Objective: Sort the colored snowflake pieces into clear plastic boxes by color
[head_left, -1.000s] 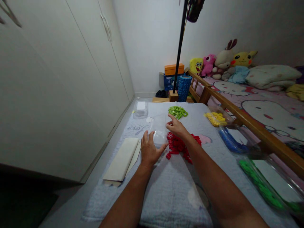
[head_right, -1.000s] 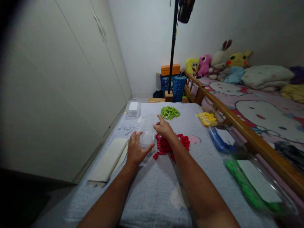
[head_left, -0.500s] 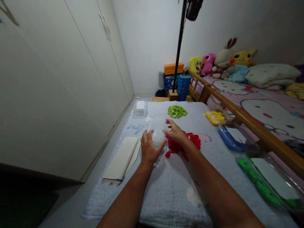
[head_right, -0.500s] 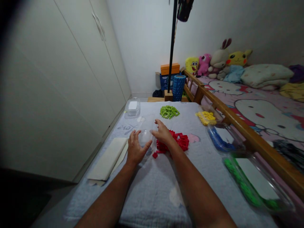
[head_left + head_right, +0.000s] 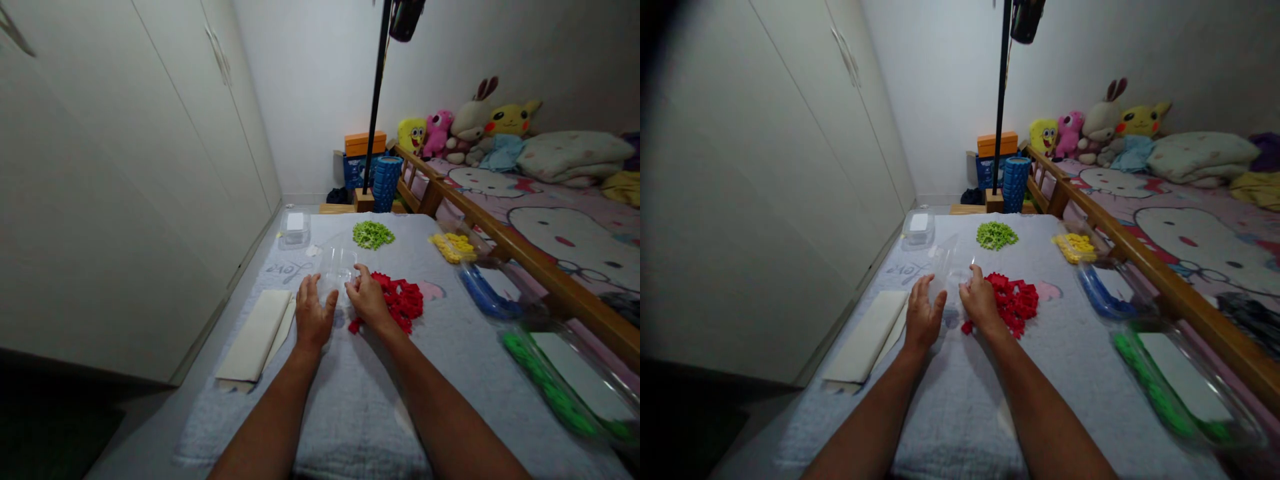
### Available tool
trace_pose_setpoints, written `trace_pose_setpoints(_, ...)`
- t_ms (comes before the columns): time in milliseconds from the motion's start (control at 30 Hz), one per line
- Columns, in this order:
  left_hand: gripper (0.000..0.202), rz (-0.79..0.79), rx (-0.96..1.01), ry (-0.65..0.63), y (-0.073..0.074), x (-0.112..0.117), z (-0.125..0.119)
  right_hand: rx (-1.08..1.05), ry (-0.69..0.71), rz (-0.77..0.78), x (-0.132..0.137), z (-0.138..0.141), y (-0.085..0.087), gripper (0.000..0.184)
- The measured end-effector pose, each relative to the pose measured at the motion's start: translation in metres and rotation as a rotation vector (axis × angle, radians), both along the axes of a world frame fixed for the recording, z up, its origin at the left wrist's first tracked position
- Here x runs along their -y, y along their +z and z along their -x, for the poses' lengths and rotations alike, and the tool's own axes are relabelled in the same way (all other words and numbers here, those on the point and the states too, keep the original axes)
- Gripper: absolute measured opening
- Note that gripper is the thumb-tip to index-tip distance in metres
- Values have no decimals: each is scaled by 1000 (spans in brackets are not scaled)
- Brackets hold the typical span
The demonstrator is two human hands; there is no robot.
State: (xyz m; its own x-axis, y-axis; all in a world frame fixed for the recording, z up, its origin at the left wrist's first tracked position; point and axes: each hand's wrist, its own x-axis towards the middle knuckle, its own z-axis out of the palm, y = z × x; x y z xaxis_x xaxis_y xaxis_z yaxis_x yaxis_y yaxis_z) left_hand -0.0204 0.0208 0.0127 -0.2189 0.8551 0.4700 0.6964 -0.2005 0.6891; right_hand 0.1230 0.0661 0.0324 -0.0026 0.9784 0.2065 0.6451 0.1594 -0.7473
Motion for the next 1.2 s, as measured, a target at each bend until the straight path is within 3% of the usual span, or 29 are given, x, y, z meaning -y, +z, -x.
trace_pose_setpoints(167,48,-44,165,41,1,-8,13,29,-12,-35,-2,-1,-5,44)
trace_pose_setpoints(333,46,-121,327,240,-2,-19,30,79,-35,-10,-3,-5,-1,41)
trace_pose_setpoints(600,23,-80,361,353,-6,-28,43,-24,64,-83,1,-10,-1,44)
trace_pose_setpoints(667,31,-35,382,369,-6,-28,41,-45,60,-93,2,-6,-2,41)
trace_pose_setpoints(733,53,-13,395,375,-6,-28,38,-20,52,-84,4,-2,-3,37)
trace_pose_setpoints(867,84,-35,338,377,-11,-28,36,156,39,-11,6,2,0,36)
trace_pose_setpoints(1033,72,-28,170,403,-14,-27,35,395,-18,57,8,-7,11,37)
trace_pose_setpoints(1200,55,23,160,431,-10,-26,33,518,-30,113,9,-22,15,35)
